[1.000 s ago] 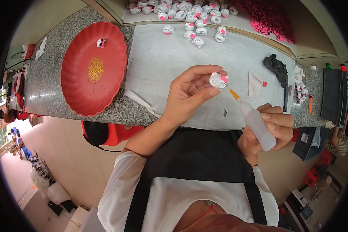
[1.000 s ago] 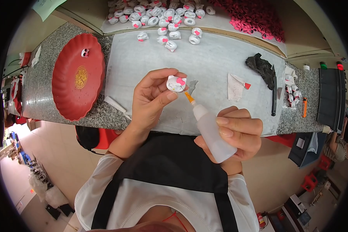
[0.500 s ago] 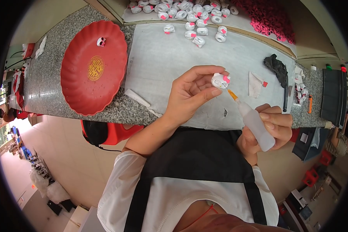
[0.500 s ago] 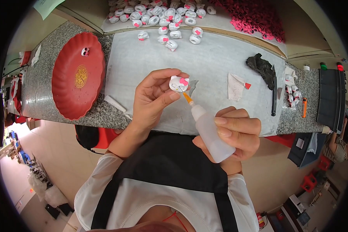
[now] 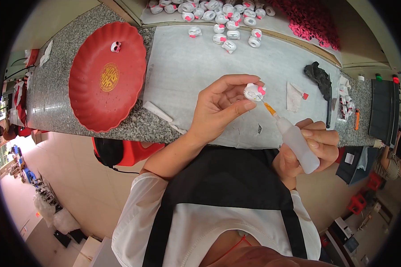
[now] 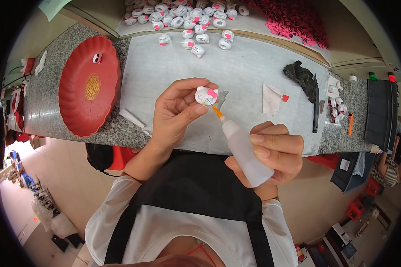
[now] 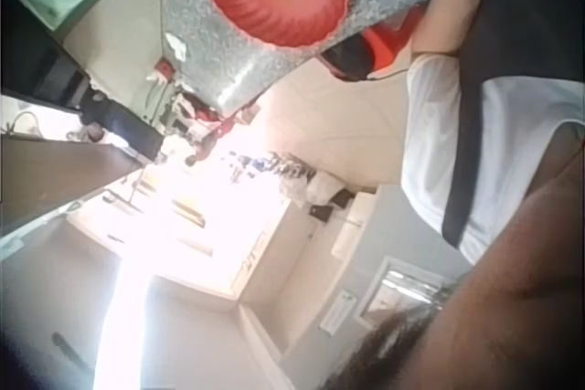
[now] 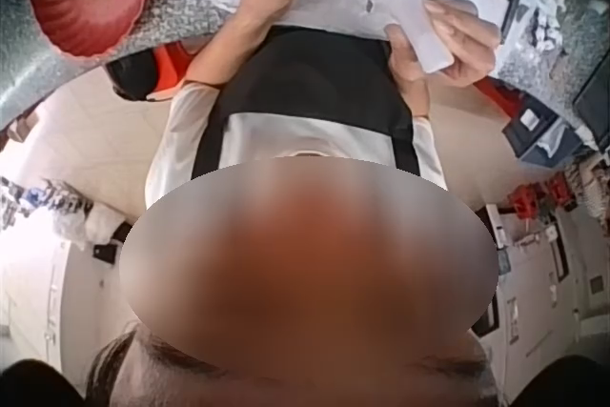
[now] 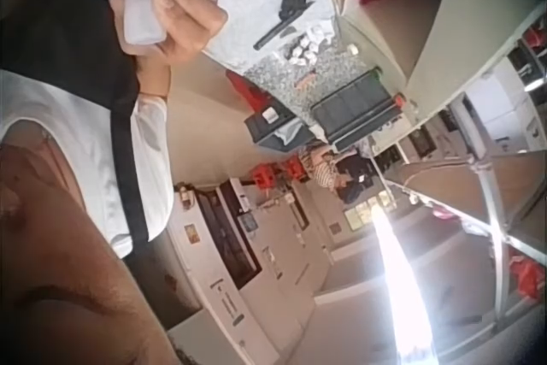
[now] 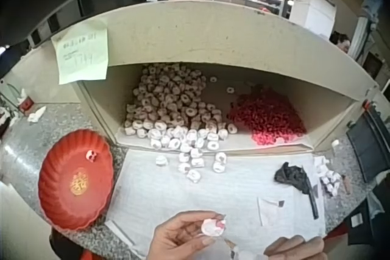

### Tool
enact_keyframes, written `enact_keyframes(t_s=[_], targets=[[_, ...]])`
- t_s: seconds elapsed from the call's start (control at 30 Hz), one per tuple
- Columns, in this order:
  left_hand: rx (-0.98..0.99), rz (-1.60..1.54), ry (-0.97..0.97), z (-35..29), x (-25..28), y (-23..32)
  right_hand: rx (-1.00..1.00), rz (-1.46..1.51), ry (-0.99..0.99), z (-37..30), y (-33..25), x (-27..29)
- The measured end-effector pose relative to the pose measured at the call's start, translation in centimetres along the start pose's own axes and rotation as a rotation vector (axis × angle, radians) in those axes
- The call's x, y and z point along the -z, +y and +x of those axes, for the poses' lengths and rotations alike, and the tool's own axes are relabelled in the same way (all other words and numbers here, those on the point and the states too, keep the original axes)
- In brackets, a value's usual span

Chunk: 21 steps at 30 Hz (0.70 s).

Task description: Applying glue to toy components and joining them together to assemble small character heads.

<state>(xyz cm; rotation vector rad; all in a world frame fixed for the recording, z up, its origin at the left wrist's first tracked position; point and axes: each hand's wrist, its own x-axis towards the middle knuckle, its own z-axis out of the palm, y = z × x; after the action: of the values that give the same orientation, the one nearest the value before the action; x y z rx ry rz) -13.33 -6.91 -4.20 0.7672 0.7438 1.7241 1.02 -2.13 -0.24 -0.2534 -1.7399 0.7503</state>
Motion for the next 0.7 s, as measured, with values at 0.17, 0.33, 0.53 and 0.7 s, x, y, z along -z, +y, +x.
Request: enact_keyframes(t_s=[0.17,0.33,0.53,0.7], targets=[[-0.009,-0.002,0.004,-0.06,0.11,-0.09,-0.003,-0.014,0.006,-0.13,0.12,0.07],[-0.051,0.038,0.009,-0.05,0.08,-0.32,-0.013,0.018,0.011,-0.19,-0.08,-0.05],[-0.183,0.258,0.017,-0.13,-0.03,-0.52,-0.019,-0.02,-0.01,-0.29,-0.1,-0.3],[-0.243,0.392,0.035,-0.29,0.2,-0.67,-0.027,-0.034,-0.038,-0.42,-0.2,-0.63]])
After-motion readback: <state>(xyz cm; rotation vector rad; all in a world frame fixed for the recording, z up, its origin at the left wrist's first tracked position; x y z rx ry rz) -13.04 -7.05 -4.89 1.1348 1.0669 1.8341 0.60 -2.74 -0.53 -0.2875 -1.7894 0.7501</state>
